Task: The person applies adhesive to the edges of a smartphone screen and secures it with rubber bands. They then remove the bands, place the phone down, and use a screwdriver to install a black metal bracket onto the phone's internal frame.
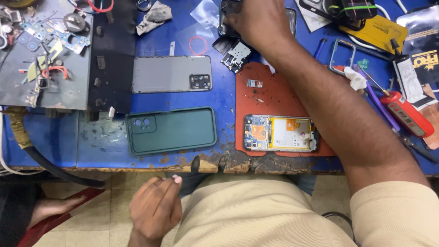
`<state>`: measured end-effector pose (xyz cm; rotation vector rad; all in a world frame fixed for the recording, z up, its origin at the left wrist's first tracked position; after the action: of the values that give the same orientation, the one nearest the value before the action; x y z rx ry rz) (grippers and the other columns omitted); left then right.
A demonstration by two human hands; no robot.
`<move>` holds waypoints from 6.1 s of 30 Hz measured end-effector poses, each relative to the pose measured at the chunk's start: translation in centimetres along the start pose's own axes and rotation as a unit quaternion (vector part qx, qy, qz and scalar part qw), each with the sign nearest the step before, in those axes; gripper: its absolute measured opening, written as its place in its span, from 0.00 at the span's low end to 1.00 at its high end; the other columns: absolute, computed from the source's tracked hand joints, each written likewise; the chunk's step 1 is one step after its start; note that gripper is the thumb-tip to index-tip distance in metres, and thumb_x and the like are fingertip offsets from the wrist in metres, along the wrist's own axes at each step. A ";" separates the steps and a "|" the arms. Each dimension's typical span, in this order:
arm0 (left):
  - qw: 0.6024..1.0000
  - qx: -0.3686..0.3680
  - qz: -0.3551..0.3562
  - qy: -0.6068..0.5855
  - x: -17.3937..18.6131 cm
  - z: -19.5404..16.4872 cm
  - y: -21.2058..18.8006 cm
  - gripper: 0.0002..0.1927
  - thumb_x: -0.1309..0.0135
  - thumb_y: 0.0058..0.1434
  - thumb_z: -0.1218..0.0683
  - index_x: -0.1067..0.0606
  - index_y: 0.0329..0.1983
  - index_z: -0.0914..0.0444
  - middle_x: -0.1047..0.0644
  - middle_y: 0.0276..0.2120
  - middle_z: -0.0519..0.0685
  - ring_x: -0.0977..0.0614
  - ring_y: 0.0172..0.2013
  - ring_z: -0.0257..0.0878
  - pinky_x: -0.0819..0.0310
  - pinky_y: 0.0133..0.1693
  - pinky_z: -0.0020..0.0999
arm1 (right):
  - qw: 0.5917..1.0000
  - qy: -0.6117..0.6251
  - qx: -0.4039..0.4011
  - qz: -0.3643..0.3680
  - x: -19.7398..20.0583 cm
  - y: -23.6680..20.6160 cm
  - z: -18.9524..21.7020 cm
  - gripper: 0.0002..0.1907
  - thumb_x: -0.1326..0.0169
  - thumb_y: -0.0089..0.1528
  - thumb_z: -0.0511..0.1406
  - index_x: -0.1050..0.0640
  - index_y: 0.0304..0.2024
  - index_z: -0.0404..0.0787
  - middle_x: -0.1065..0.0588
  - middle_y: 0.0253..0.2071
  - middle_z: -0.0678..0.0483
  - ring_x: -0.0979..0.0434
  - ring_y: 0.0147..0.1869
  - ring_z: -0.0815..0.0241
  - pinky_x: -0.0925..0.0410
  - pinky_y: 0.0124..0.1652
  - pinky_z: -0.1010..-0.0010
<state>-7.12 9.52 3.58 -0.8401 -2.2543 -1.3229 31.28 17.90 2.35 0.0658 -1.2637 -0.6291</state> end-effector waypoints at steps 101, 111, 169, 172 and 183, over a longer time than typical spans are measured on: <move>0.711 0.414 0.100 -0.560 -26.5 -4.3 12.7 0.02 0.55 0.67 0.62 0.33 0.40 0.62 0.28 0.33 0.40 0.30 0.31 0.27 0.34 0.32 0.24 | 0.923 0.276 -0.237 -0.127 16.6 -24.7 -5.4 0.19 0.38 0.63 0.24 0.25 0.57 0.32 0.24 0.44 0.54 0.22 0.44 0.64 0.26 0.45 0.72; 0.922 0.199 0.283 -0.172 -24.7 -3.9 17.4 0.06 0.51 0.57 0.67 0.32 0.36 0.67 0.25 0.30 0.57 0.22 0.33 0.50 0.29 0.36 0.44 | 0.744 0.584 -0.319 -0.057 12.1 -27.3 -9.7 0.15 0.46 0.67 0.26 0.24 0.57 0.30 0.24 0.45 0.54 0.22 0.46 0.67 0.22 0.47 0.71; 0.950 -0.036 0.309 -0.031 -21.9 -11.4 13.4 0.09 0.46 0.55 0.61 0.25 0.40 0.64 0.30 0.39 0.52 0.30 0.45 0.46 0.39 0.50 0.46 | 0.837 0.467 -0.279 -0.052 12.7 -29.9 -7.9 0.17 0.37 0.64 0.21 0.26 0.53 0.32 0.21 0.42 0.48 0.19 0.45 0.66 0.24 0.46 0.78; 0.952 -0.038 0.304 -0.001 -22.5 -11.7 13.4 0.07 0.46 0.56 0.60 0.26 0.38 0.63 0.30 0.38 0.51 0.30 0.43 0.46 0.39 0.47 0.44 | 0.833 0.472 -0.283 -0.056 12.8 -30.3 -8.0 0.17 0.38 0.64 0.21 0.26 0.53 0.32 0.21 0.42 0.48 0.18 0.46 0.66 0.24 0.46 0.79; 0.953 -0.028 0.300 -0.044 -22.6 -11.6 13.2 0.18 0.45 0.44 0.61 0.24 0.42 0.65 0.30 0.38 0.53 0.29 0.43 0.49 0.36 0.50 0.46 | 0.839 0.463 -0.281 -0.050 13.1 -30.2 -8.1 0.16 0.38 0.64 0.21 0.26 0.52 0.31 0.21 0.42 0.48 0.19 0.45 0.67 0.24 0.46 0.78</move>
<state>18.87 -2.46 3.99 -1.4803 -1.7980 -1.0717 28.42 -15.76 -0.46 -0.0532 -0.1078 -0.8898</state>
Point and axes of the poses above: each hand's wrist, its own y-axis towards the middle knuckle, its own x-axis out of the back of the hand, z = x × y, the point moved 10 cm from there along y, towards the middle knuckle
